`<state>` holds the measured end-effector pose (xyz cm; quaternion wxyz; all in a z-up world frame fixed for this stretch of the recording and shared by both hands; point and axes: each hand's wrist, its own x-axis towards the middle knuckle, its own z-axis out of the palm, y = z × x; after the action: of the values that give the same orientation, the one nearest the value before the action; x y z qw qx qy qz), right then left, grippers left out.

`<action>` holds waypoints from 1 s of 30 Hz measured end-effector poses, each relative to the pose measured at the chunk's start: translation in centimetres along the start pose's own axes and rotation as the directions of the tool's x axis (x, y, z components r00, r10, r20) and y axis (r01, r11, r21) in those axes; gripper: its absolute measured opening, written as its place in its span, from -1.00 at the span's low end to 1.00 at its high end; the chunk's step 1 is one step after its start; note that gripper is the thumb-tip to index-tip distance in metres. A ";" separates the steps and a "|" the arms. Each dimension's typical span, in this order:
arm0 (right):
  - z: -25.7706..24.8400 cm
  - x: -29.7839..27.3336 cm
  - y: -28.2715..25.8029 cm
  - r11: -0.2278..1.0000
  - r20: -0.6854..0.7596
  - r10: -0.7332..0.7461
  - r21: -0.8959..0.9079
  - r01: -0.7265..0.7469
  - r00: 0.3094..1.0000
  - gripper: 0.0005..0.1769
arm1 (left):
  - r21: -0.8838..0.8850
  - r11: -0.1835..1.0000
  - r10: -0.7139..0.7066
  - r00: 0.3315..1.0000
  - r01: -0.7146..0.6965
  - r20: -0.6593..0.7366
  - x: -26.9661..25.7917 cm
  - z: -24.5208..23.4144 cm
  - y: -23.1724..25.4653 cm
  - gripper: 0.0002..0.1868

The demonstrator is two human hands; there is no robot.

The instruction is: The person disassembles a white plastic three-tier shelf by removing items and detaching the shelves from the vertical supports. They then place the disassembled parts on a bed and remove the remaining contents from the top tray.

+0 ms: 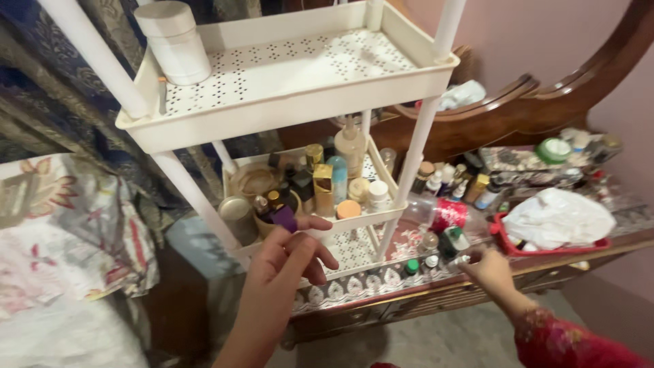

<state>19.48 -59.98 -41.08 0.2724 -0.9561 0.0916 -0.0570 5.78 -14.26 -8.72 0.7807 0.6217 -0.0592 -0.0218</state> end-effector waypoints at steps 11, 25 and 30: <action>3.4 1.6 -0.4 0.989 0.099 -0.060 -0.130 0.073 0.993 -0.62 | 0.094 0.995 -0.026 0.980 0.045 -0.199 -1.3 1.0 0.1 -0.68; 0.6 -2.0 -5.1 0.994 0.060 -0.018 -0.104 0.025 0.998 -0.44 | 0.012 1.000 -0.004 0.986 0.007 -0.166 -0.7 3.2 -1.9 -0.67; -2.0 -3.5 -6.7 0.989 0.043 0.124 -0.083 -0.120 0.991 -0.38 | -0.022 0.999 -0.046 0.980 0.042 -0.192 -0.9 4.0 -1.5 -0.68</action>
<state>16.71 -54.71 -36.06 0.2390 -0.9600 0.1455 -0.0133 4.42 -18.39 -9.33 0.7877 0.6150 0.0306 0.0206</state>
